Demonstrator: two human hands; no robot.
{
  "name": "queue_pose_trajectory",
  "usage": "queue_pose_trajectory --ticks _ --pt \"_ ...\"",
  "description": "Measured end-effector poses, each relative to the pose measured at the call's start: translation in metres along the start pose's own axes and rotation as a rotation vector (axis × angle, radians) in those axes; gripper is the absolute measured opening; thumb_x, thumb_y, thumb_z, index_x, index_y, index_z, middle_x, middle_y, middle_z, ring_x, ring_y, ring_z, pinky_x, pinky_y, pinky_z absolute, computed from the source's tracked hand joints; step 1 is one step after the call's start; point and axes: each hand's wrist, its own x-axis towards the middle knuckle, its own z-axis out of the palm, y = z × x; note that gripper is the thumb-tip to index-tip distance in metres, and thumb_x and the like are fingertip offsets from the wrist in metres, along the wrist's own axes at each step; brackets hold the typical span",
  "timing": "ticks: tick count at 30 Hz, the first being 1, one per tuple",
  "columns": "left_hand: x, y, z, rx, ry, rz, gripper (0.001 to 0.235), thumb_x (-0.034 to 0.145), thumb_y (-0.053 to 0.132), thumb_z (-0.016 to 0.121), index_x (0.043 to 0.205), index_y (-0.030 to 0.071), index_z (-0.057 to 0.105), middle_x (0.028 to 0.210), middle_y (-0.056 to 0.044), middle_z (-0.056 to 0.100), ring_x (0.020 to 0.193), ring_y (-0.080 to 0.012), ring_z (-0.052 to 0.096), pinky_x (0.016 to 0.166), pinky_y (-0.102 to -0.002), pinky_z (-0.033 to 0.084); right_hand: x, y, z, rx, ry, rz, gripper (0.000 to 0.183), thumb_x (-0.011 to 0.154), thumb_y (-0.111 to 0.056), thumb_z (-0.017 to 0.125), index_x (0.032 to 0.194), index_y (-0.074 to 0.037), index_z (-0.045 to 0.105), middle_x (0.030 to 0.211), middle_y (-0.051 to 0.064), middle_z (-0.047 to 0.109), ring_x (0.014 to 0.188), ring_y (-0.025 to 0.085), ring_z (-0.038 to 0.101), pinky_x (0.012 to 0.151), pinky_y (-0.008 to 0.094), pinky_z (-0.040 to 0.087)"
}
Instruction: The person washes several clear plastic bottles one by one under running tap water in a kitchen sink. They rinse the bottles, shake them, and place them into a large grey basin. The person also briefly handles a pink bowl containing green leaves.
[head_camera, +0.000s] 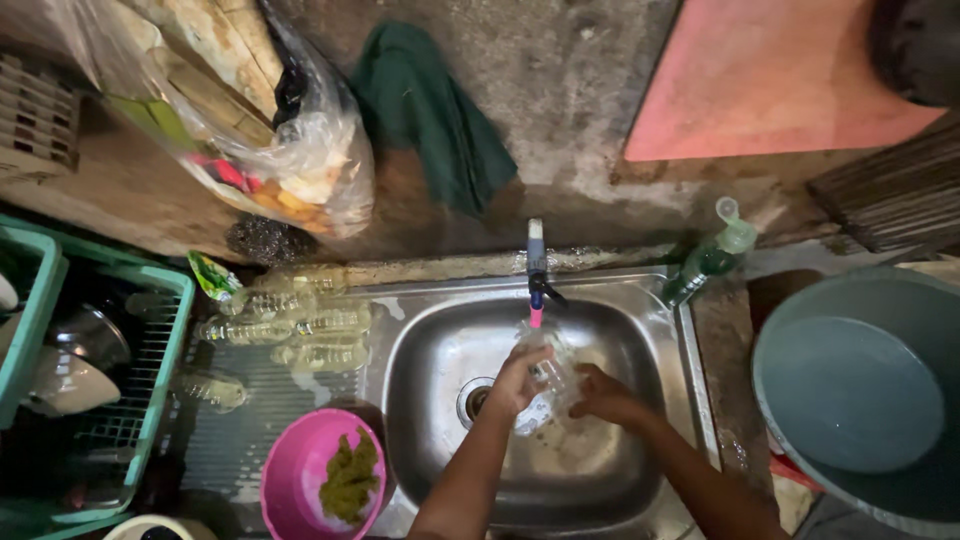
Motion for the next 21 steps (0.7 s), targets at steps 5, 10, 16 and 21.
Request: queue_pose_trajectory --ticks 5,10,16,21 --pt "-0.021 0.001 0.010 0.133 -0.019 0.148 0.082 0.073 -0.001 0.079 0.144 0.022 0.044 0.127 -0.004 0.065 0.122 -0.0227 0.061 0.100 -0.042 0.048 0.012 -0.003 0.018 0.154 0.035 0.095 0.097 0.072 -0.030 0.088 0.152 -0.019 0.034 0.143 0.013 0.054 0.124 0.026 0.057 0.092 0.045 0.057" --pt "-0.021 0.014 0.015 0.208 -0.019 0.222 0.094 0.075 -0.006 0.078 0.154 0.023 0.038 0.131 -0.007 0.058 0.119 -0.0237 0.060 0.096 -0.037 0.052 0.028 -0.009 0.023 0.204 0.110 -0.070 0.096 0.070 -0.029 0.089 0.151 -0.019 0.038 0.142 0.012 0.055 0.122 0.028 0.060 0.092 0.042 0.055" --pt "-0.025 0.019 0.021 0.245 -0.079 0.229 0.094 0.075 -0.004 0.080 0.155 0.022 0.039 0.127 -0.010 0.060 0.114 -0.0244 0.062 0.094 -0.035 0.053 0.031 -0.005 0.024 0.220 0.096 -0.064 0.092 0.072 -0.024 0.088 0.150 -0.019 0.038 0.141 0.011 0.053 0.125 0.029 0.057 0.094 0.039 0.055" --pt "-0.046 0.032 0.032 0.379 0.024 0.101 0.090 0.077 0.011 0.081 0.155 0.026 0.040 0.119 -0.005 0.060 0.111 -0.0204 0.060 0.086 -0.042 0.048 0.019 -0.010 0.022 0.202 0.100 -0.018 0.080 0.076 -0.023 0.086 0.144 -0.018 0.045 0.128 0.014 0.060 0.121 0.027 0.060 0.092 0.039 0.057"
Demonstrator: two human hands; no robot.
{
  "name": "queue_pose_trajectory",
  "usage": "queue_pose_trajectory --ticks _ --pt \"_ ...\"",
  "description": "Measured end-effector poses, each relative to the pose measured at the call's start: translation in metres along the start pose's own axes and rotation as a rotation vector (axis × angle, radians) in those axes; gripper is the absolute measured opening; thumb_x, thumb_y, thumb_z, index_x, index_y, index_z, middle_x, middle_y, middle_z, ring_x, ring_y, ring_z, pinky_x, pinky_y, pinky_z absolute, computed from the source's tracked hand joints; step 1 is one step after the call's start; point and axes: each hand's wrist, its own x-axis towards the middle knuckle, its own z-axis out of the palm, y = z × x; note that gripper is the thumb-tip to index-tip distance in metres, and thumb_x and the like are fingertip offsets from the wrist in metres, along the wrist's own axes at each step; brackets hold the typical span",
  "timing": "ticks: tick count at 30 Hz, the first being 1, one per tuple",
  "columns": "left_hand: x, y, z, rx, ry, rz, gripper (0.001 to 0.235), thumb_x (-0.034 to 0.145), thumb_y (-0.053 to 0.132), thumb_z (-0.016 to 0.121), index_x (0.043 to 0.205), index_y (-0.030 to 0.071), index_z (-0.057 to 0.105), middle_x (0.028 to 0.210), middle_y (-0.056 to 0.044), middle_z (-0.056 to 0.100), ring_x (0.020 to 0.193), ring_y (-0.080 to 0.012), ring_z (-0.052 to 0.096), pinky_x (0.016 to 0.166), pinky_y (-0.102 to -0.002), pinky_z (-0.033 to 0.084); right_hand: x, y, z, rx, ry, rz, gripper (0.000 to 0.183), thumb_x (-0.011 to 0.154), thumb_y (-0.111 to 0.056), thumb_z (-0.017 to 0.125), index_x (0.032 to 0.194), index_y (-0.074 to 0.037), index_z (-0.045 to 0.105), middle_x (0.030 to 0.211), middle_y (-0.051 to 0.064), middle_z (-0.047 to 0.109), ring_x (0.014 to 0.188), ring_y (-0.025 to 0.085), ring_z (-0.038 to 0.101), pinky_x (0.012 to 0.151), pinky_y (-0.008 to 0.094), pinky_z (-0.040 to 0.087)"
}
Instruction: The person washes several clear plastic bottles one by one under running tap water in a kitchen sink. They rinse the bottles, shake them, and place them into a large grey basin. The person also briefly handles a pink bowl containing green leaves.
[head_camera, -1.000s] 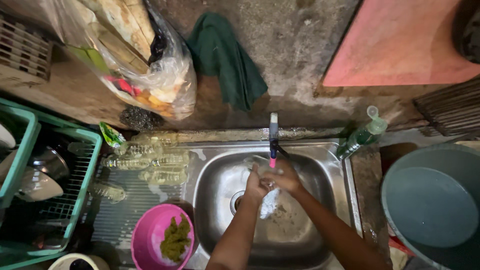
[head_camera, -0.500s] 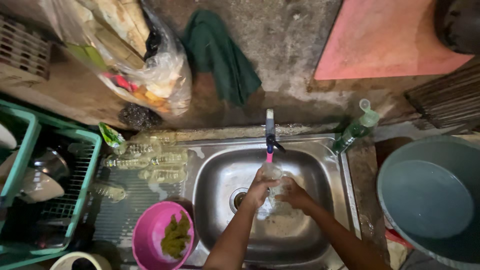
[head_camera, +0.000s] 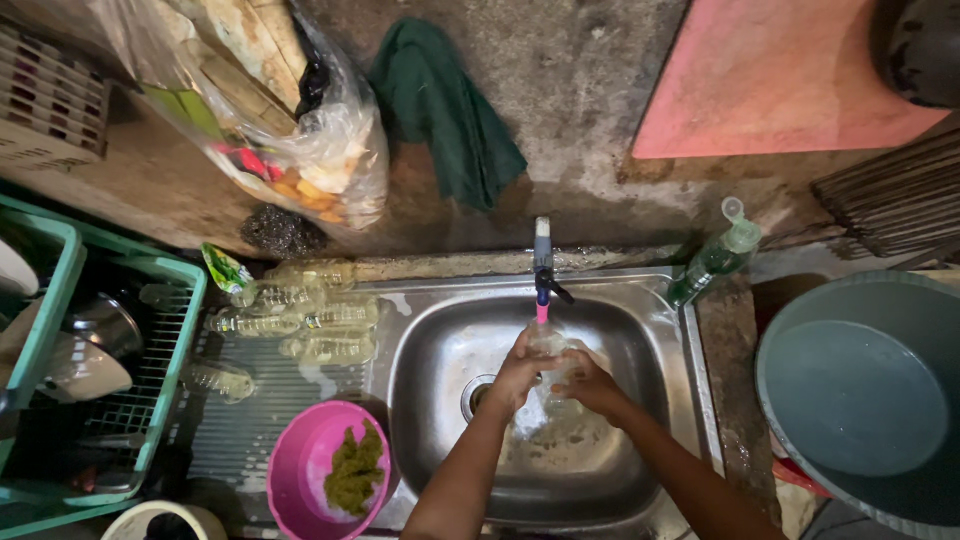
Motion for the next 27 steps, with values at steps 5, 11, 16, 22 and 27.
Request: queue_pose_trajectory --ticks 5,11,16,22,27 --pt "-0.018 0.026 0.002 -0.091 -0.058 -0.098 0.077 0.082 0.032 0.079 0.151 0.024 0.045 0.132 -0.006 0.064 0.114 -0.0224 0.059 0.086 -0.047 0.047 -0.028 -0.051 -0.016 -0.045 0.013 -0.007 0.059 0.089 -0.033 0.075 0.141 -0.018 0.050 0.115 0.009 0.069 0.105 0.023 0.070 0.086 0.038 0.059" --pt "0.004 0.026 0.011 0.101 0.033 -0.066 0.090 0.072 0.018 0.084 0.150 0.022 0.040 0.139 -0.005 0.060 0.128 -0.0228 0.055 0.093 -0.049 0.044 -0.048 -0.141 -0.036 -0.432 0.396 -0.447 0.027 0.099 -0.029 0.066 0.117 -0.009 0.072 0.106 0.017 0.074 0.095 0.029 0.072 0.080 0.038 0.055" --pt "0.023 0.001 -0.003 0.051 -0.005 0.165 0.097 0.067 -0.004 0.086 0.151 0.018 0.043 0.132 -0.011 0.064 0.119 -0.0249 0.063 0.096 -0.037 0.055 -0.029 -0.149 -0.044 -0.471 0.512 -0.781 0.031 0.092 -0.022 0.065 0.121 -0.016 0.075 0.104 0.014 0.077 0.092 0.030 0.075 0.079 0.037 0.058" --pt "0.030 -0.018 -0.014 0.139 -0.018 0.125 0.093 0.066 -0.013 0.081 0.149 0.016 0.049 0.122 -0.006 0.057 0.107 -0.0262 0.067 0.091 -0.036 0.059 0.052 -0.098 -0.074 -0.109 0.508 -0.686 0.021 0.094 -0.027 0.071 0.108 -0.012 0.074 0.098 0.013 0.079 0.087 0.024 0.077 0.078 0.035 0.056" --pt "0.012 -0.013 0.002 0.170 -0.028 0.227 0.089 0.069 -0.002 0.083 0.147 0.020 0.048 0.130 -0.004 0.061 0.115 -0.0197 0.062 0.092 -0.035 0.055 0.076 -0.026 -0.056 -0.622 0.592 -0.638 0.014 0.099 -0.020 0.068 0.096 -0.008 0.074 0.097 0.013 0.075 0.093 0.027 0.069 0.083 0.038 0.054"
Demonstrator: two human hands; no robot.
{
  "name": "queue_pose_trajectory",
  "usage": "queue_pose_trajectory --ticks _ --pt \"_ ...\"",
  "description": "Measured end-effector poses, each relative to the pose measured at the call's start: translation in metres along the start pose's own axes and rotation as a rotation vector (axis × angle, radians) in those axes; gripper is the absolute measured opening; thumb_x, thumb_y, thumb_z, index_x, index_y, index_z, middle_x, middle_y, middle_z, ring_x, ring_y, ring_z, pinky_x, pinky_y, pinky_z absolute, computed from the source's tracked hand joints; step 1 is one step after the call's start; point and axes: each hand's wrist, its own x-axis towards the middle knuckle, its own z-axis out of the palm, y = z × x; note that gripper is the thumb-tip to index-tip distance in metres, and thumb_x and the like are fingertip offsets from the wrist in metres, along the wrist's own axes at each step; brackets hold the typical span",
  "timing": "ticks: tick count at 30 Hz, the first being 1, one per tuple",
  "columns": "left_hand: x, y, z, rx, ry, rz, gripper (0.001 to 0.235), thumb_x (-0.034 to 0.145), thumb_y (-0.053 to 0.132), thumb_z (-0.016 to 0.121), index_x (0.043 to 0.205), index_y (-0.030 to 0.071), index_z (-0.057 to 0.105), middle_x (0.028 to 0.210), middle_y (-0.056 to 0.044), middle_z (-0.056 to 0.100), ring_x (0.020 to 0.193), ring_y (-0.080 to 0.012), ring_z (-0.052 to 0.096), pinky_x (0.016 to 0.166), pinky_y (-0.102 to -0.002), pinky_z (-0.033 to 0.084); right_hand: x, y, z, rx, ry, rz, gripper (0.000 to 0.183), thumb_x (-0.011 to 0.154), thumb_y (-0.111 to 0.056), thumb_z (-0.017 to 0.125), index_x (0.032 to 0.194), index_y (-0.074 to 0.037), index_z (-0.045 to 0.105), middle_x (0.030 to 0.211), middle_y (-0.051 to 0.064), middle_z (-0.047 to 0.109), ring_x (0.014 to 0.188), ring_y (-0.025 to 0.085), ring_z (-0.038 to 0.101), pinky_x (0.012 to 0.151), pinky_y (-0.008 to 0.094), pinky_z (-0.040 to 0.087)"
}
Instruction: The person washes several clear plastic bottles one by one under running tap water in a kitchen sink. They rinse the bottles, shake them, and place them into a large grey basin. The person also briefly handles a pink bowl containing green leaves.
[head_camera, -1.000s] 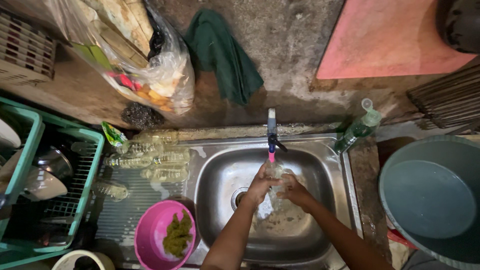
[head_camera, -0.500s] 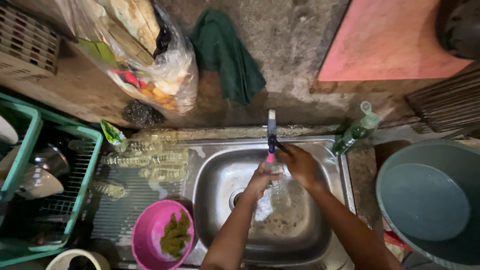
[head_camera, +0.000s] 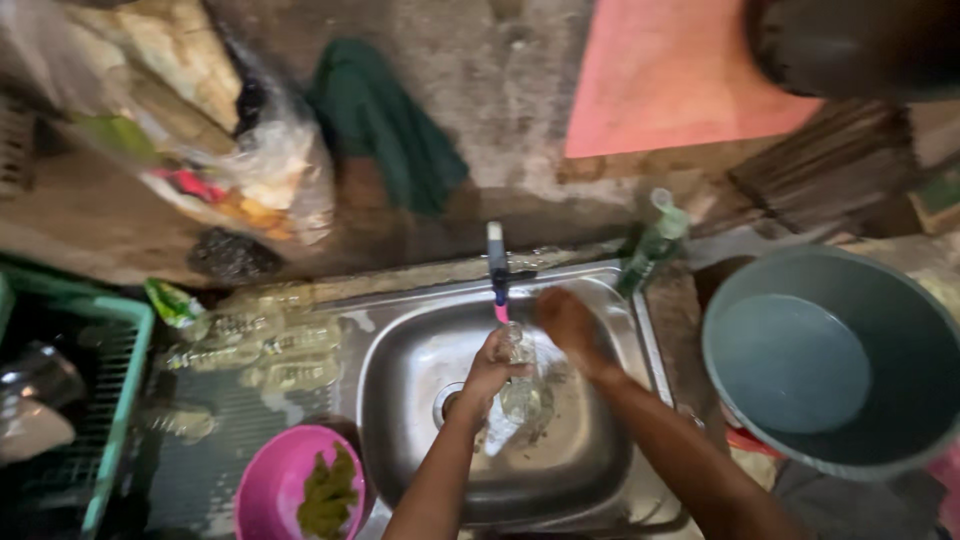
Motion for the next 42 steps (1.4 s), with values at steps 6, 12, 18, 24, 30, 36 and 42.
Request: queue_pose_trajectory --ticks 6,12,18,24,30,36,42 --pt "-0.034 0.022 0.003 -0.129 0.024 -0.480 0.068 0.084 0.043 0.072 0.143 0.027 0.045 0.129 -0.009 0.060 0.107 -0.0259 0.061 0.088 -0.047 0.054 -0.071 -0.017 0.024 0.602 -0.248 0.327 0.022 0.093 -0.024 0.069 0.109 -0.010 0.071 0.099 0.003 0.072 0.088 0.014 0.066 0.076 0.031 0.053" --pt "-0.046 0.004 -0.004 -0.568 -0.184 -0.594 0.064 0.091 0.063 0.061 0.132 0.013 0.064 0.118 -0.012 0.072 0.102 -0.0296 0.069 0.085 -0.046 0.058 -0.112 -0.041 -0.010 0.969 -0.405 0.610 0.033 0.098 -0.029 0.067 0.125 -0.011 0.068 0.103 0.002 0.068 0.087 0.016 0.061 0.072 0.032 0.052" --pt "-0.060 -0.014 -0.002 -0.839 -0.201 -0.621 0.061 0.090 0.061 0.062 0.122 0.009 0.068 0.107 -0.018 0.074 0.089 -0.0355 0.071 0.071 -0.046 0.059 -0.152 0.001 -0.030 1.221 -0.171 0.602 0.034 0.094 -0.022 0.064 0.127 -0.013 0.061 0.111 0.000 0.069 0.097 0.016 0.070 0.078 0.033 0.060" --pt "-0.093 0.001 0.024 -0.832 -0.064 -0.617 0.063 0.085 0.059 0.068 0.124 0.009 0.066 0.112 -0.018 0.072 0.095 -0.0369 0.070 0.075 -0.046 0.058 -0.203 0.073 -0.085 0.840 0.435 0.797 0.032 0.094 -0.018 0.064 0.125 -0.011 0.058 0.102 0.005 0.067 0.086 0.021 0.069 0.071 0.035 0.058" --pt "-0.114 0.004 0.051 -0.914 -0.001 -0.607 0.071 0.088 0.058 0.067 0.130 0.002 0.061 0.119 -0.023 0.068 0.101 -0.0386 0.070 0.088 -0.051 0.060 -0.257 0.121 -0.186 1.122 0.679 1.113 0.030 0.095 -0.016 0.062 0.123 -0.012 0.053 0.094 0.006 0.065 0.076 0.022 0.065 0.061 0.035 0.053" --pt "-0.135 -0.015 0.080 -0.867 -0.043 -0.580 0.067 0.088 0.061 0.065 0.127 0.007 0.064 0.116 -0.018 0.069 0.100 -0.0323 0.070 0.087 -0.048 0.060 -0.263 0.131 -0.209 1.363 0.548 1.145 0.028 0.096 -0.013 0.060 0.122 -0.013 0.049 0.086 0.008 0.062 0.066 0.024 0.061 0.051 0.036 0.048" --pt "-0.147 -0.015 0.097 -0.777 -0.061 -0.568 0.065 0.089 0.065 0.059 0.122 0.009 0.068 0.110 -0.015 0.072 0.099 -0.0300 0.070 0.088 -0.049 0.059 -0.253 0.155 -0.236 1.276 0.790 0.913 0.027 0.097 -0.010 0.059 0.120 -0.015 0.044 0.078 0.010 0.060 0.056 0.025 0.058 0.041 0.036 0.042"
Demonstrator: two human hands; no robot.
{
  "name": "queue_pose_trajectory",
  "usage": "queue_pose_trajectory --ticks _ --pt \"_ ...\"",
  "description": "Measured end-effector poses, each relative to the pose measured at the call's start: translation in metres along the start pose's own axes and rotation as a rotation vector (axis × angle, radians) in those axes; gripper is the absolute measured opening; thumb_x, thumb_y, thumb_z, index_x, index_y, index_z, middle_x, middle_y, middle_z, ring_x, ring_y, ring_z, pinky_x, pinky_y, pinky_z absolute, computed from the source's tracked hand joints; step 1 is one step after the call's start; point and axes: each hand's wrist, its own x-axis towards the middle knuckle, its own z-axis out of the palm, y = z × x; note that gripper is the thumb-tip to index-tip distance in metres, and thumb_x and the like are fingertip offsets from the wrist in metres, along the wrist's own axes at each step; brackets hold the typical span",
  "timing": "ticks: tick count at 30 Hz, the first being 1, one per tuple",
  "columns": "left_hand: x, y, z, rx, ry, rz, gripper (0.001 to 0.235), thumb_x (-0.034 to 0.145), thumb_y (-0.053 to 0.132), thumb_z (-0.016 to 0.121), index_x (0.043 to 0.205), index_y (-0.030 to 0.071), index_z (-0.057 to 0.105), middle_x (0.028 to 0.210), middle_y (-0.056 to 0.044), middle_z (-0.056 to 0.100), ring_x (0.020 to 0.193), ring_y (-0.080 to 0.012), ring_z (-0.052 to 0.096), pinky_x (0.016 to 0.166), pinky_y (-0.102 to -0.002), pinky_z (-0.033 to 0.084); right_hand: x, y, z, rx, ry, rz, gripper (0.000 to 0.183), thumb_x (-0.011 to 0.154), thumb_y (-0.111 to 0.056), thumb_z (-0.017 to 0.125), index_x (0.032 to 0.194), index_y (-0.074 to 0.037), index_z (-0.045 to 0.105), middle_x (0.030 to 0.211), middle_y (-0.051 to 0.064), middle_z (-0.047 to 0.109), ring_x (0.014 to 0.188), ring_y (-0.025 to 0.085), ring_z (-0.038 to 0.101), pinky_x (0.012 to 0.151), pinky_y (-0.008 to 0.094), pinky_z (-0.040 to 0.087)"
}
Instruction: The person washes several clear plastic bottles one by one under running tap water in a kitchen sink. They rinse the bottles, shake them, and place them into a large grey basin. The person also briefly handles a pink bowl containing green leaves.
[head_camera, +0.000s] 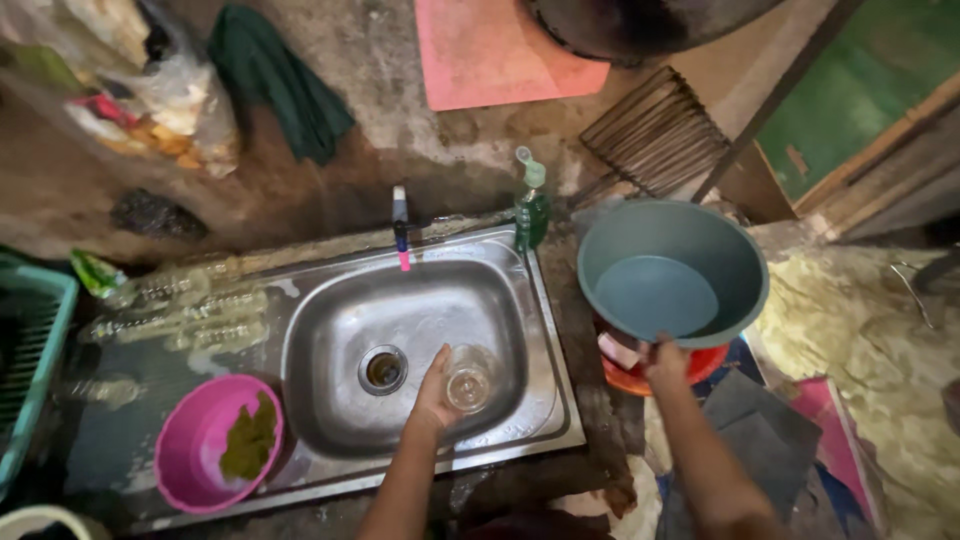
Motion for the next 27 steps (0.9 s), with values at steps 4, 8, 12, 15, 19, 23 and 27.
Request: queue_pose_trajectory --ticks 4,8,12,15,19,23,27 --pt "-0.006 0.005 -0.009 -0.017 0.017 0.036 0.066 0.091 0.064 0.058 0.124 0.008 0.068 0.111 -0.016 0.073 0.101 -0.0313 0.070 0.092 -0.051 0.058 0.004 -0.029 -0.024 0.068 0.020 -0.505 0.032 0.097 0.002 0.061 0.127 -0.006 0.053 0.088 0.006 0.059 0.064 0.017 0.054 0.048 0.032 0.041" --pt "-0.014 0.014 -0.031 -0.058 0.012 0.105 0.065 0.090 0.065 0.060 0.122 0.008 0.068 0.112 -0.015 0.073 0.101 -0.0327 0.069 0.093 -0.053 0.057 -0.019 -0.054 -0.063 -0.518 0.250 -0.526 0.039 0.093 -0.007 0.070 0.126 0.003 0.052 0.097 0.010 0.065 0.074 0.020 0.062 0.056 0.036 0.050" --pt "-0.018 0.028 -0.049 -0.106 0.012 0.153 0.062 0.086 0.065 0.062 0.119 0.013 0.069 0.113 -0.013 0.073 0.102 -0.0327 0.070 0.092 -0.055 0.056 -0.060 -0.084 -0.106 -1.232 0.353 -0.987 0.036 0.098 -0.012 0.085 0.110 0.005 0.056 0.095 0.023 0.067 0.080 0.031 0.065 0.069 0.045 0.053" --pt "-0.021 0.039 -0.052 -0.210 -0.044 0.164 0.057 0.087 0.062 0.065 0.118 0.014 0.069 0.111 -0.013 0.073 0.101 -0.0325 0.071 0.092 -0.053 0.057 -0.087 -0.092 -0.115 -0.765 0.200 -0.678 0.028 0.097 -0.009 0.077 0.111 0.000 0.053 0.090 0.017 0.065 0.073 0.027 0.062 0.062 0.041 0.051" --pt "-0.029 0.058 -0.041 -0.254 -0.066 0.173 0.052 0.089 0.059 0.068 0.116 0.014 0.069 0.105 -0.012 0.073 0.095 -0.0304 0.070 0.087 -0.050 0.059 -0.124 -0.091 -0.114 -0.476 0.096 -0.472 0.023 0.097 -0.004 0.066 0.113 -0.006 0.049 0.083 0.009 0.061 0.063 0.020 0.058 0.052 0.035 0.048" --pt "-0.040 0.074 -0.030 -0.278 -0.161 0.136 0.055 0.090 0.057 0.065 0.114 0.008 0.069 0.102 -0.016 0.073 0.090 -0.0325 0.071 0.082 -0.048 0.060 -0.147 -0.086 -0.103 -0.744 0.084 -0.282 0.021 0.104 -0.013 0.064 0.096 0.005 0.058 0.074 0.016 0.061 0.056 0.024 0.056 0.049 0.037 0.042" --pt "-0.052 0.093 -0.032 -0.212 -0.283 0.137 0.063 0.092 0.061 0.062 0.114 0.002 0.069 0.100 -0.017 0.073 0.088 -0.0326 0.071 0.081 -0.047 0.060 -0.158 -0.040 -0.066 -0.765 -0.093 -0.326 0.016 0.099 -0.014 0.063 0.099 0.003 0.065 0.070 0.012 0.061 0.057 0.021 0.055 0.050 0.034 0.044"
